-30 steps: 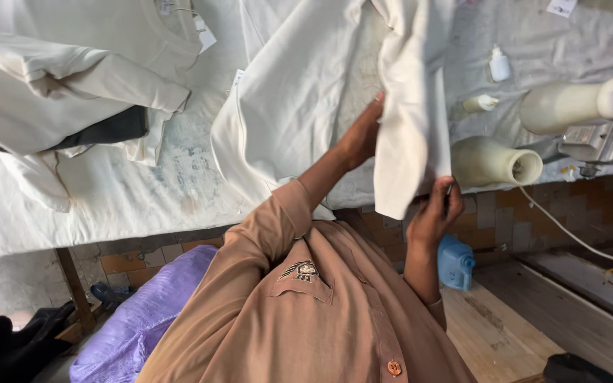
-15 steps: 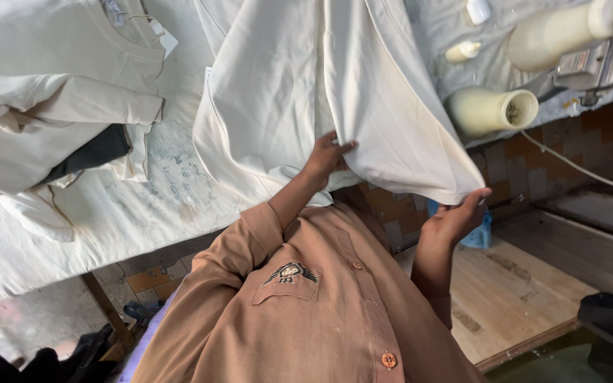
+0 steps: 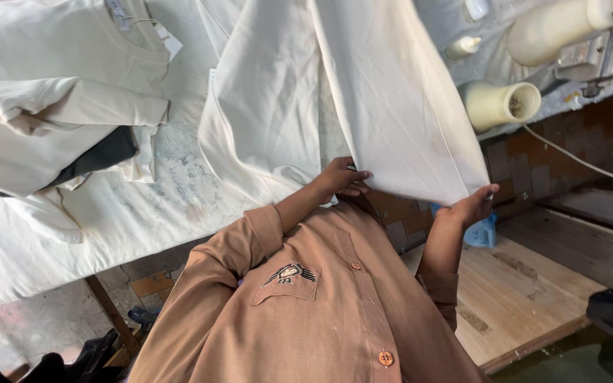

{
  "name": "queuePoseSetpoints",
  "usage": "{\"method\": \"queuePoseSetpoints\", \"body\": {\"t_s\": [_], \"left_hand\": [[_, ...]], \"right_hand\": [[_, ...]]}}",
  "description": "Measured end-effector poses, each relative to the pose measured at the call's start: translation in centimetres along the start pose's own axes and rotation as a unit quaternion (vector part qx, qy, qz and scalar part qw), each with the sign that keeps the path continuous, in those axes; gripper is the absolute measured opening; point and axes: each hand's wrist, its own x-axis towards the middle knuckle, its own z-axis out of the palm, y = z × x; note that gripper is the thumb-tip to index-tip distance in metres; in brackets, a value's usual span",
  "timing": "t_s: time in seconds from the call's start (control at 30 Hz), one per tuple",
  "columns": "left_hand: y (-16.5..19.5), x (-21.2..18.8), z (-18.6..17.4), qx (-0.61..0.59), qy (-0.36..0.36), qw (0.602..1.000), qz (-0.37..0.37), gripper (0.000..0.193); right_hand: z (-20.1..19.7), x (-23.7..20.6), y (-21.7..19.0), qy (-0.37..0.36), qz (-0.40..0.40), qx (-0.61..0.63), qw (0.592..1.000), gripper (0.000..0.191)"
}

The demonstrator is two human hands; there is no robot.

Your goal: The person treats a white sweatshirt with a handheld spray gun, then folds it and places it on a stack. The person then treats and folds a white sweatshirt in the same way.

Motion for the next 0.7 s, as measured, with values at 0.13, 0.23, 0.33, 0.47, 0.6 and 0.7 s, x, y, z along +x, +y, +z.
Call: {"method": "queuePoseSetpoints", "body": {"t_s": [0.13, 0.23, 0.33, 0.47, 0.6, 0.7], "left_hand": [[-0.3, 0.6, -0.4, 0.01, -0.005, 1.0, -0.006, 0.032], [-0.7, 0.9, -0.8, 0.031, 0.01, 0.999, -0.013, 0.029], [0.2, 0.3, -0.9, 0.107, -0.001, 0.994, 0.019, 0.041], [4.1, -0.8, -1.6, 0.439, 0.26, 0.847, 0.151, 0.058], [10.6, 1.6, -3.4, 0.397, 0.452, 0.761, 0.242, 0.08], [14.6, 5.6, -3.8, 0.369, 0.418, 0.809, 0.186, 0.062]], "right_hand": [[0.5, -0.4, 1.6, 0.01, 0.048, -0.037, 0.998, 0.063], [0.6, 0.6, 2.8, 0.01, 0.043, -0.049, 0.998, 0.062], [0.6, 1.3, 2.9, 0.024, 0.041, -0.111, 0.993, 0.054], [0.0, 0.7, 2.0, 0.069, -0.285, -0.421, 0.859, 0.028], [2.6, -2.9, -0.1, -0.173, -0.457, -0.421, 0.765, 0.013], [8.8, -4.0, -0.7, -0.299, -0.474, -0.386, 0.733, 0.03]]}}
